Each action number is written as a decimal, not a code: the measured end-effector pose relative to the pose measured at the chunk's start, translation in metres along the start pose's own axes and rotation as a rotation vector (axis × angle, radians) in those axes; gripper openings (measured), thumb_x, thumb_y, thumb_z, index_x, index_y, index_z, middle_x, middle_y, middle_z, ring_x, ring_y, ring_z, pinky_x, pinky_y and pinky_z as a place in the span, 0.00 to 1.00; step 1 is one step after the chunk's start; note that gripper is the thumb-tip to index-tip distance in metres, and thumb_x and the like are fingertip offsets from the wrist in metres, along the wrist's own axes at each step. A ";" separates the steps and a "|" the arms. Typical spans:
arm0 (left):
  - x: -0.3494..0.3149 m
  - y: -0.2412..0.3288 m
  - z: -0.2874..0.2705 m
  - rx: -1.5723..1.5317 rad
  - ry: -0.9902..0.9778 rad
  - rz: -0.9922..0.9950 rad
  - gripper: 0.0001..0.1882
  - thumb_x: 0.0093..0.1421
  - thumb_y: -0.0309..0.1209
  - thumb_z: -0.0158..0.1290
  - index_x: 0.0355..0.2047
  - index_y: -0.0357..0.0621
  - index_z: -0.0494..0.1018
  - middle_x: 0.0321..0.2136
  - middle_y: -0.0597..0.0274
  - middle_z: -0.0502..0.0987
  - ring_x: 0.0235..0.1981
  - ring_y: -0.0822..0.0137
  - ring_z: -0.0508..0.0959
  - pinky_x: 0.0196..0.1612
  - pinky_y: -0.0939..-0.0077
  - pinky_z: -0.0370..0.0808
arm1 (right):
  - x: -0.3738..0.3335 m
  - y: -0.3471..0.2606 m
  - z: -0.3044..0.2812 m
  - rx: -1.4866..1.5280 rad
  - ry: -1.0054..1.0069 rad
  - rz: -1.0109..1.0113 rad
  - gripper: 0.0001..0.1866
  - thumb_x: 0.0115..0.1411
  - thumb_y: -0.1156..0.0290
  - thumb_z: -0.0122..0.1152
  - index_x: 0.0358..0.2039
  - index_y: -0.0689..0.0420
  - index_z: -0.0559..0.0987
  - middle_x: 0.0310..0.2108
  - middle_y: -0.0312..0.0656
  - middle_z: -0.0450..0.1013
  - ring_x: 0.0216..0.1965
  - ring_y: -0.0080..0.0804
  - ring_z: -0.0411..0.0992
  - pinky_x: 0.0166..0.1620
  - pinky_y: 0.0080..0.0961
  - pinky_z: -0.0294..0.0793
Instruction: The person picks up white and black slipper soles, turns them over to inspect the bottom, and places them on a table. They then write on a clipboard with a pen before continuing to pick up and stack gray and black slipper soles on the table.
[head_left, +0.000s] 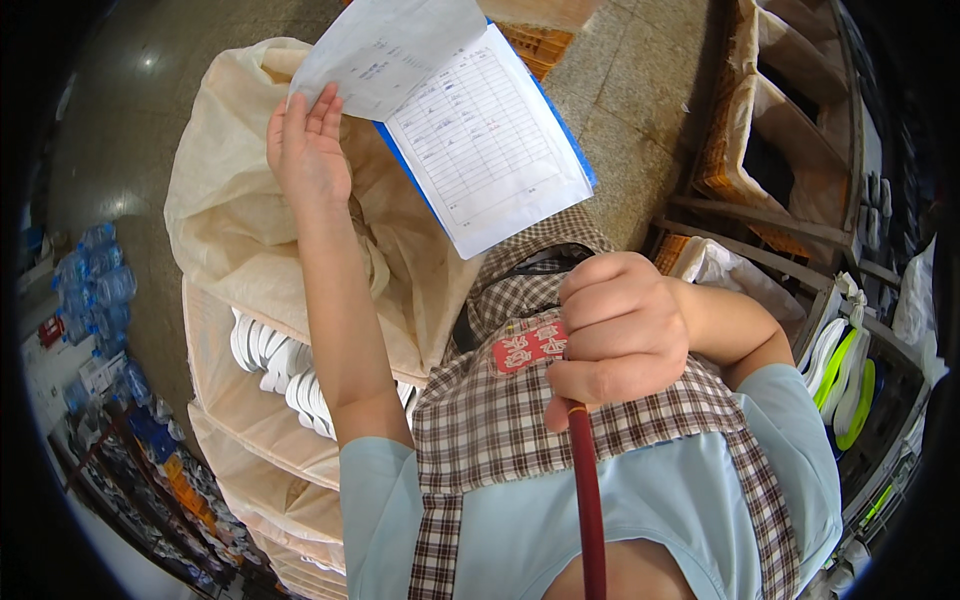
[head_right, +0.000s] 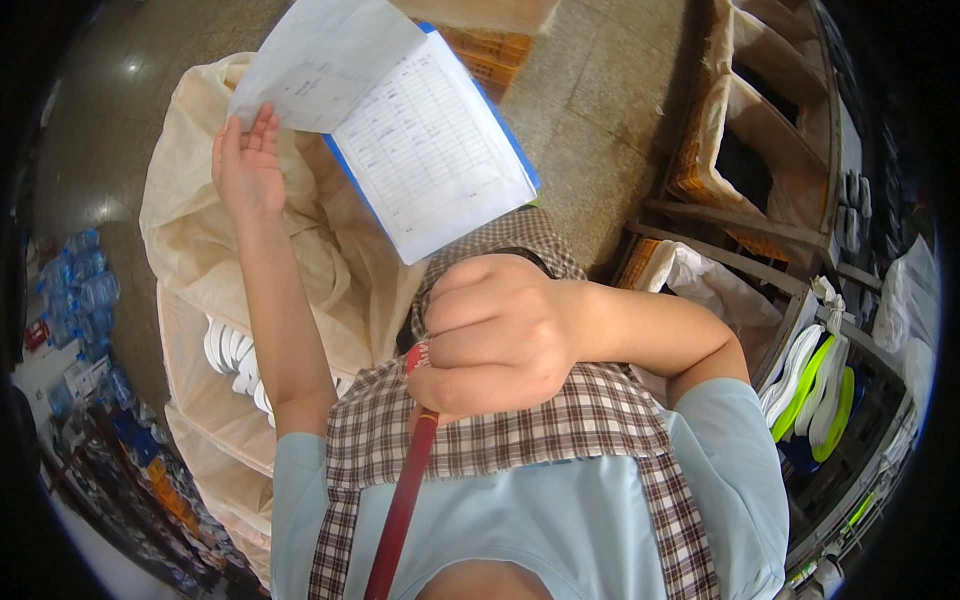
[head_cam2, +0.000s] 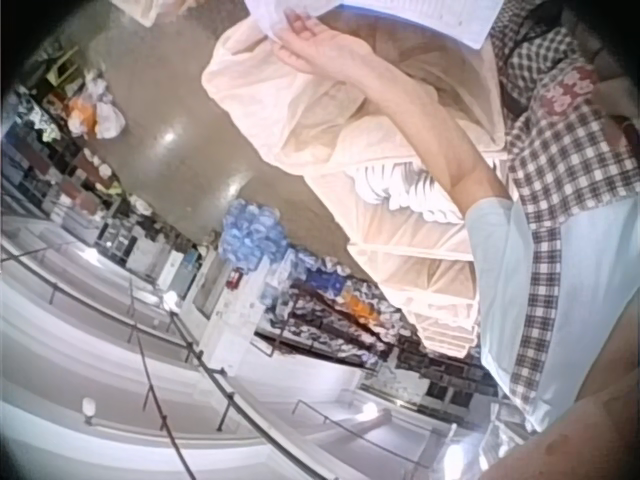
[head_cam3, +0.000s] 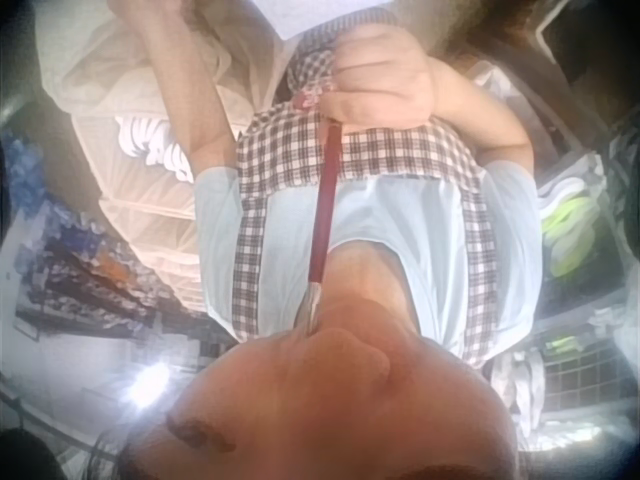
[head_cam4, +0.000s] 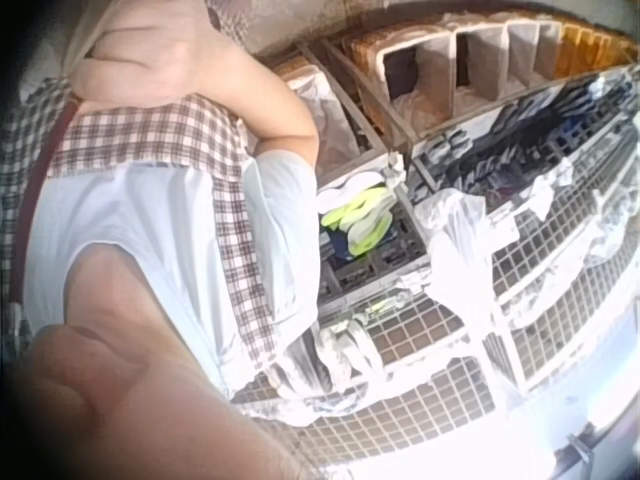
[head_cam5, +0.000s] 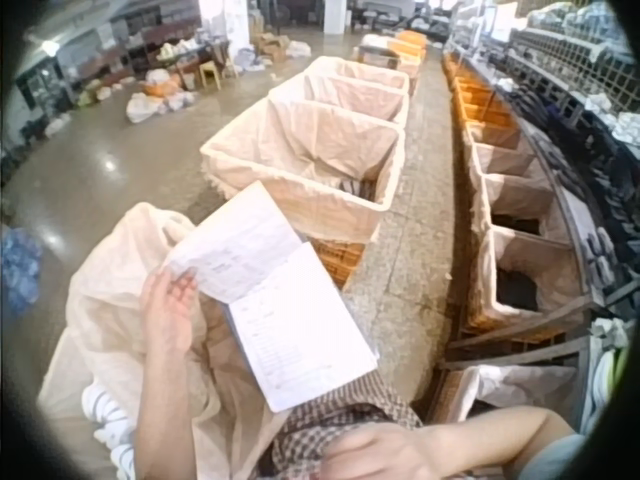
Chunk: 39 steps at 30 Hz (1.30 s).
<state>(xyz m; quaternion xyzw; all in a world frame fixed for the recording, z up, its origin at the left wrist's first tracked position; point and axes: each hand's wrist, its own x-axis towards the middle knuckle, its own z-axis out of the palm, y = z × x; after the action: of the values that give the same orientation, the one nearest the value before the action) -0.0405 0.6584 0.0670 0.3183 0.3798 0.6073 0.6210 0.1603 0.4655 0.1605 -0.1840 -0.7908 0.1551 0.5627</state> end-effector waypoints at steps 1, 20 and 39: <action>0.000 0.000 0.000 0.002 -0.001 0.002 0.12 0.62 0.28 0.48 0.43 0.33 0.63 0.42 0.51 0.72 0.44 0.56 0.75 0.48 0.67 0.72 | 0.000 0.000 0.000 0.007 -0.014 -0.003 0.10 0.55 0.68 0.59 0.23 0.61 0.75 0.15 0.33 0.61 0.17 0.26 0.63 0.22 0.21 0.61; -0.003 0.000 0.003 -0.005 0.016 -0.007 0.10 0.62 0.27 0.48 0.41 0.34 0.63 0.41 0.50 0.72 0.43 0.57 0.75 0.47 0.67 0.73 | 0.003 0.000 -0.003 0.040 -0.037 0.003 0.16 0.53 0.61 0.67 0.23 0.61 0.75 0.13 0.32 0.62 0.14 0.25 0.62 0.21 0.21 0.63; -0.006 -0.001 0.003 0.002 0.022 -0.017 0.11 0.62 0.27 0.48 0.41 0.33 0.64 0.42 0.52 0.72 0.43 0.58 0.75 0.47 0.69 0.73 | 0.002 -0.003 0.000 0.032 0.012 -0.031 0.10 0.55 0.69 0.59 0.23 0.63 0.75 0.15 0.33 0.61 0.16 0.27 0.62 0.21 0.21 0.62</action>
<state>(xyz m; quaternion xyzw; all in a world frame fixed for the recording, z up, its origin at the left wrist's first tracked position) -0.0368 0.6524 0.0683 0.3089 0.3899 0.6050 0.6218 0.1596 0.4642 0.1634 -0.1639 -0.7876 0.1580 0.5726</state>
